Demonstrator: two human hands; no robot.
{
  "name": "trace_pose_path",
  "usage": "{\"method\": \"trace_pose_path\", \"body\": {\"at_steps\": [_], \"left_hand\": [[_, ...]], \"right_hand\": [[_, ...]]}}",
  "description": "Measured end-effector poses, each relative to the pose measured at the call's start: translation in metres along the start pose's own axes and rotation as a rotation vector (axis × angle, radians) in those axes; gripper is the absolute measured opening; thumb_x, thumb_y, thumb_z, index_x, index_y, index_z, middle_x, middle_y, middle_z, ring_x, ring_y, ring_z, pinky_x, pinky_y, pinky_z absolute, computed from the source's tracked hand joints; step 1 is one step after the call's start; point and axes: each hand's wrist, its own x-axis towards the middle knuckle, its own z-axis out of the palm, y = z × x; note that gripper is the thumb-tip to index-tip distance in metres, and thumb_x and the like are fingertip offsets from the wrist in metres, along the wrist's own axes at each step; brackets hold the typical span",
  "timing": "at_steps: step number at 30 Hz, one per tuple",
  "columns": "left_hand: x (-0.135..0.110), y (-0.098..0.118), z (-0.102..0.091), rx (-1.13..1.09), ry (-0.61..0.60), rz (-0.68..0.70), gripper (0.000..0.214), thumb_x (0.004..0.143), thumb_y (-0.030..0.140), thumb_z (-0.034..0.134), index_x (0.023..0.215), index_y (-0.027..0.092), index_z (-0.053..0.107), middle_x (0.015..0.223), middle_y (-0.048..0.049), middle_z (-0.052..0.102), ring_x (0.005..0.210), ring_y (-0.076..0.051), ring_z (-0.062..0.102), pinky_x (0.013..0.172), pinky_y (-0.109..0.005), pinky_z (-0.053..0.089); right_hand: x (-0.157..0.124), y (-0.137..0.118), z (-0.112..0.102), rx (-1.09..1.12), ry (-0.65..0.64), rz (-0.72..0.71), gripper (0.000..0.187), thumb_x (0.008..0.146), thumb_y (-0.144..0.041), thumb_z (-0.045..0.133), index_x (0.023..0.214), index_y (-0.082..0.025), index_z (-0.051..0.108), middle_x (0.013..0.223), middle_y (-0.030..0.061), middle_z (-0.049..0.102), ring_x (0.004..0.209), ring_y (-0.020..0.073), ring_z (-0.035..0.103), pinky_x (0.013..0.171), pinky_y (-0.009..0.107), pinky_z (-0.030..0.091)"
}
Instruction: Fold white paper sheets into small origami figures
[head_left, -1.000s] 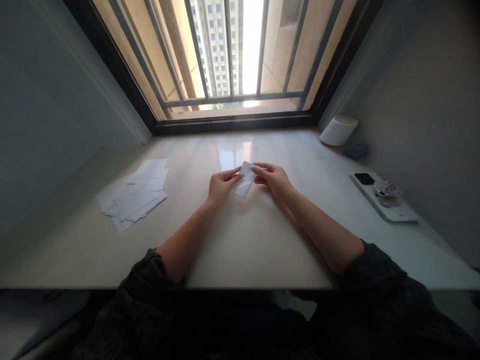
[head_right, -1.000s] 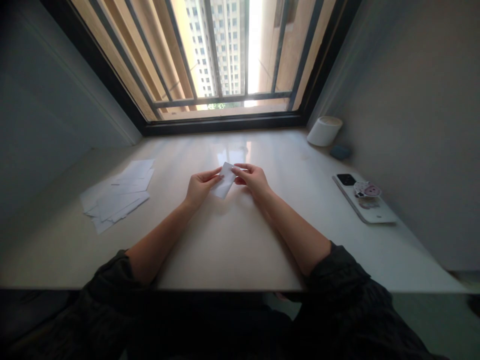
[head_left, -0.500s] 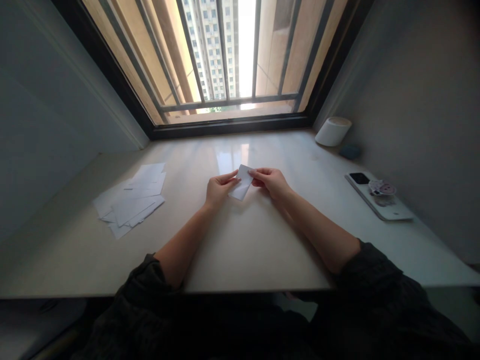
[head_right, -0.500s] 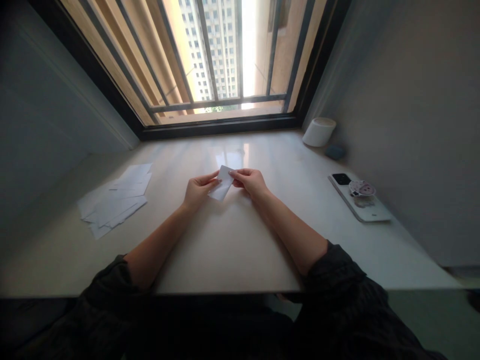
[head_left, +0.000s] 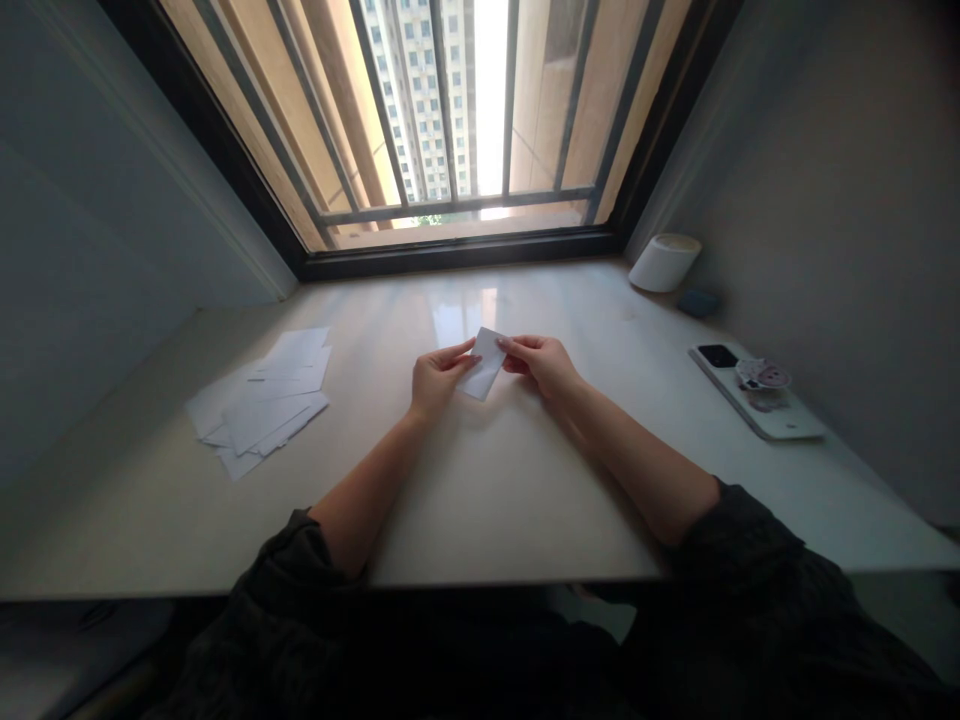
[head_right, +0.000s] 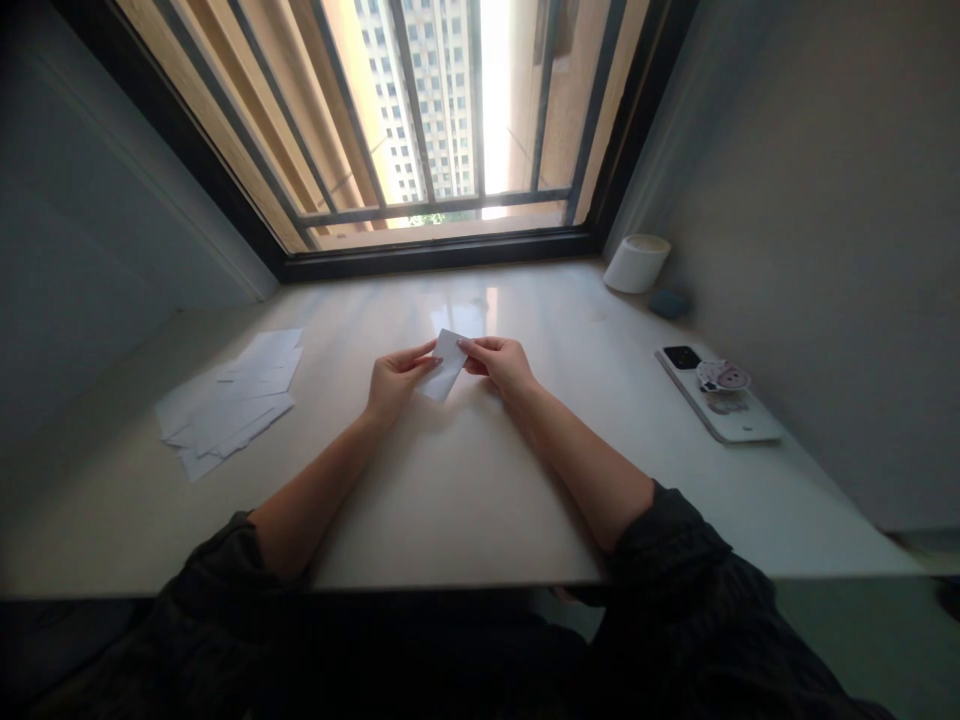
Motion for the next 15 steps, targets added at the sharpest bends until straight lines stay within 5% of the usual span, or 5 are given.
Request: {"method": "trace_pose_path", "body": {"at_steps": [6,15], "left_hand": [[0.000,0.001,0.000,-0.033,-0.011,-0.008,0.059,0.060,0.042,0.084,0.112,0.017,0.072,0.099,-0.0114,0.075,0.081,-0.023,0.068,0.071,-0.029,0.050],[0.000,-0.001,0.005,-0.120,0.025,-0.017,0.063,0.059,0.041,0.085,0.114,0.014,0.070,0.091,-0.0094,0.076,0.076,-0.019,0.067,0.072,-0.030,0.052]], "right_hand": [[-0.003,-0.002,0.005,0.062,0.063,-0.035,0.042,0.050,-0.053,0.088,0.069,-0.019,0.073,0.062,0.0023,0.068,0.056,0.0117,0.059,0.060,0.027,0.056],[-0.011,-0.001,0.011,-0.043,-0.017,0.061,0.036,0.068,-0.050,0.079,0.071,-0.015,0.071,0.066,0.0056,0.070,0.061,0.0138,0.065,0.057,0.024,0.055]]}}
